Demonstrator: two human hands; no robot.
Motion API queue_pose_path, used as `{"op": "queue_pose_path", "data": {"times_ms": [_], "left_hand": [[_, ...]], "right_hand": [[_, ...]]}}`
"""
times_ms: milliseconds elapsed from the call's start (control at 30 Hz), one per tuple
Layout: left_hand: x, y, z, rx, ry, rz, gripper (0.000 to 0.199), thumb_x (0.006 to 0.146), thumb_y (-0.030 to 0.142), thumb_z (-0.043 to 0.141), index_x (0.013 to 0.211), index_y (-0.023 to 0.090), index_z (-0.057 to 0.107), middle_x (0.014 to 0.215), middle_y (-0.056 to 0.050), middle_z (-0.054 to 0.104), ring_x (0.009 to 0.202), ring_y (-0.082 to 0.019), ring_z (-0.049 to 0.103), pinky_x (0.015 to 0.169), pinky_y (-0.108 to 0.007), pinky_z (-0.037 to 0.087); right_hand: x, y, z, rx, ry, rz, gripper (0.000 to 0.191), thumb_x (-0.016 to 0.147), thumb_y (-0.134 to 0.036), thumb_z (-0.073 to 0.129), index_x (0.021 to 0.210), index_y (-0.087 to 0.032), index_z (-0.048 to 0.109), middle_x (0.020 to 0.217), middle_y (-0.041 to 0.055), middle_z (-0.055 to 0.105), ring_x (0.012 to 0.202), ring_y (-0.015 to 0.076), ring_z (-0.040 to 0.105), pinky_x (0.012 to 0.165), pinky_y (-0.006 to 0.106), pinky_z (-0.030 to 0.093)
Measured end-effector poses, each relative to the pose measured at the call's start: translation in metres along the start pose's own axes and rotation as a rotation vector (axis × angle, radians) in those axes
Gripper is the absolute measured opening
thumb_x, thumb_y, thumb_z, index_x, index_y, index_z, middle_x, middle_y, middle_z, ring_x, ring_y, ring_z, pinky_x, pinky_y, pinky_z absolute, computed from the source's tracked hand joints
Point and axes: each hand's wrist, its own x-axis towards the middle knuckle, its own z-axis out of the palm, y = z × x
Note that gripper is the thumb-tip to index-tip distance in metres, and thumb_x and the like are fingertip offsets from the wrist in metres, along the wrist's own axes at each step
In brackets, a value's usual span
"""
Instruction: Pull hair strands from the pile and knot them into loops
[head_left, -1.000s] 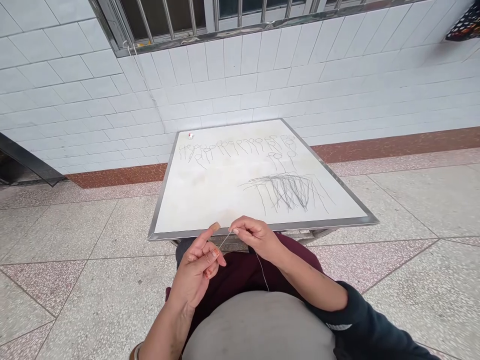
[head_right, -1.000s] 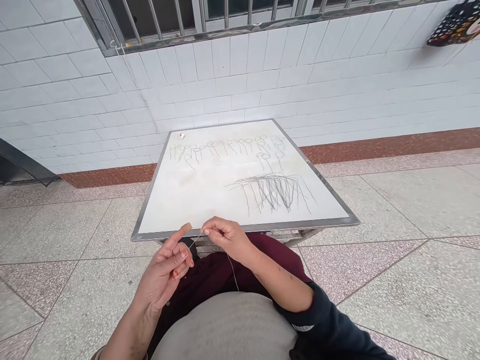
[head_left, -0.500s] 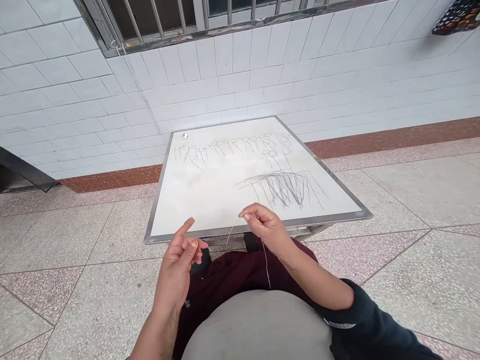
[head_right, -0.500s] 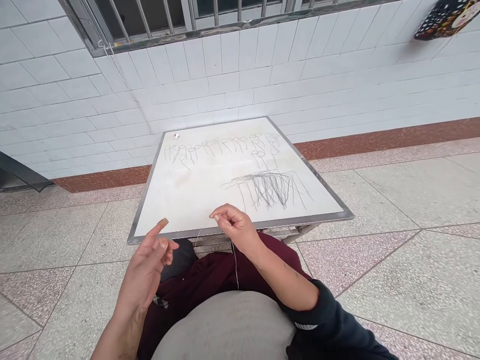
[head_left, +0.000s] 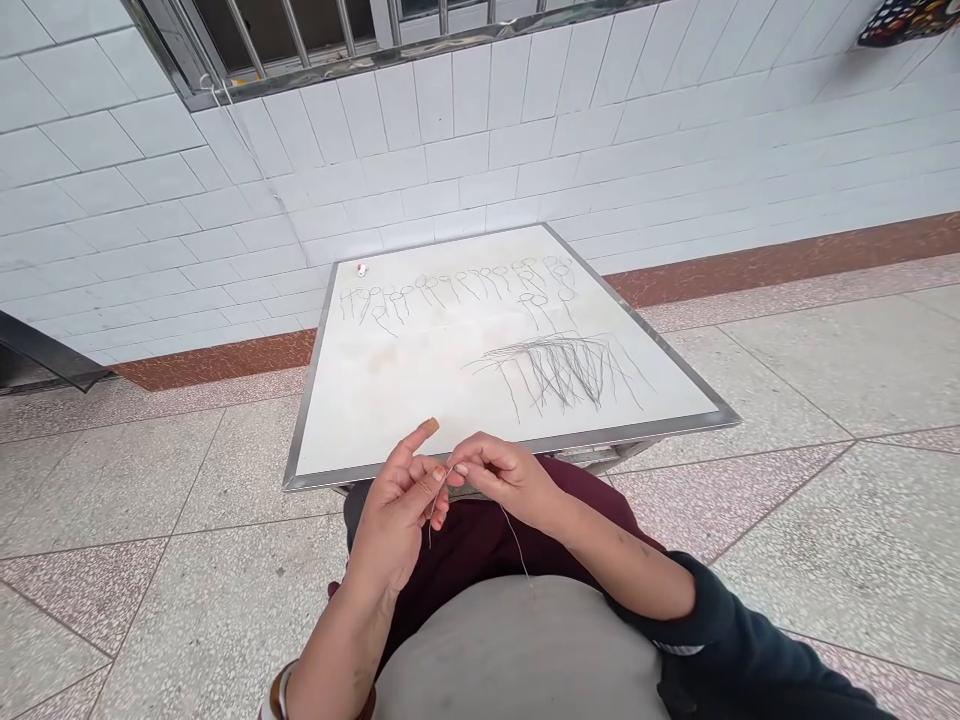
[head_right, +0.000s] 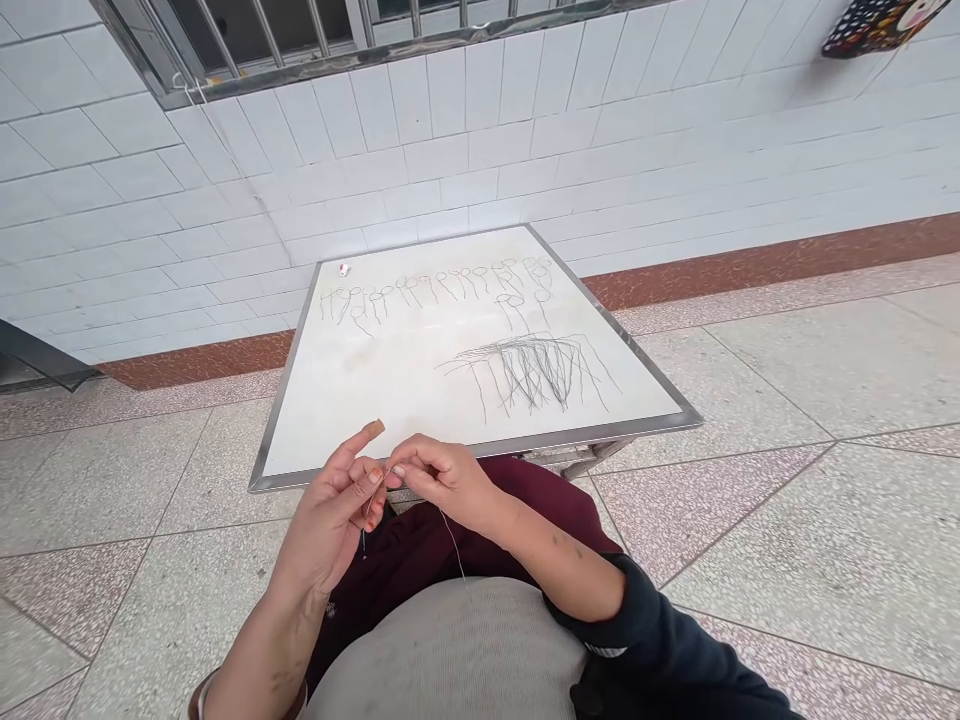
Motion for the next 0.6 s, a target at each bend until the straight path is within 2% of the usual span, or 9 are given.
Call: {"op": "queue_pose_path", "data": {"times_ms": [200,400,500,600], "left_hand": [[0.003,-0.001,-0.008,-0.175,-0.034,-0.148,0.054,0.079,0.017,0.068,0.131,0.020,0.054,0.075,-0.001,0.060,0.056,-0.005,0.045,0.048,-0.013,0.034],[0.003,0.000,-0.011,-0.239,-0.068,-0.169,0.055,0.077,0.010,0.069,0.129,0.019,0.056,0.071,0.000,0.059,0.054,-0.003,0.044,0.048,-0.011,0.034],[0.003,0.001,-0.013,-0.240,-0.070,-0.161,0.055,0.077,0.011,0.069,0.130,0.019,0.056,0.071,0.001,0.058,0.052,-0.002,0.042,0.048,-0.011,0.034],[0.001,0.003,-0.017,-0.217,-0.057,-0.142,0.056,0.077,0.013,0.069,0.131,0.020,0.054,0.070,0.001,0.058,0.051,-0.002,0.041,0.047,-0.012,0.032]], "right_hand": [[0.003,0.008,-0.001,-0.055,-0.030,-0.124,0.014,0.093,-0.022,0.051,0.091,-0.020,0.064,0.079,0.0016,0.067,0.065,0.0105,0.057,0.061,0.022,0.045],[0.005,0.007,0.001,-0.136,-0.007,-0.272,0.017,0.094,-0.020,0.048,0.092,-0.020,0.064,0.073,0.0011,0.066,0.063,0.0112,0.057,0.061,0.023,0.046],[0.006,0.006,0.002,-0.156,0.009,-0.265,0.017,0.094,-0.021,0.047,0.091,-0.021,0.064,0.074,0.0012,0.067,0.063,0.0115,0.058,0.061,0.023,0.047],[0.005,0.008,0.002,-0.161,0.021,-0.187,0.016,0.094,-0.023,0.048,0.092,-0.021,0.063,0.080,0.0020,0.068,0.063,0.0111,0.057,0.060,0.022,0.046]]}}
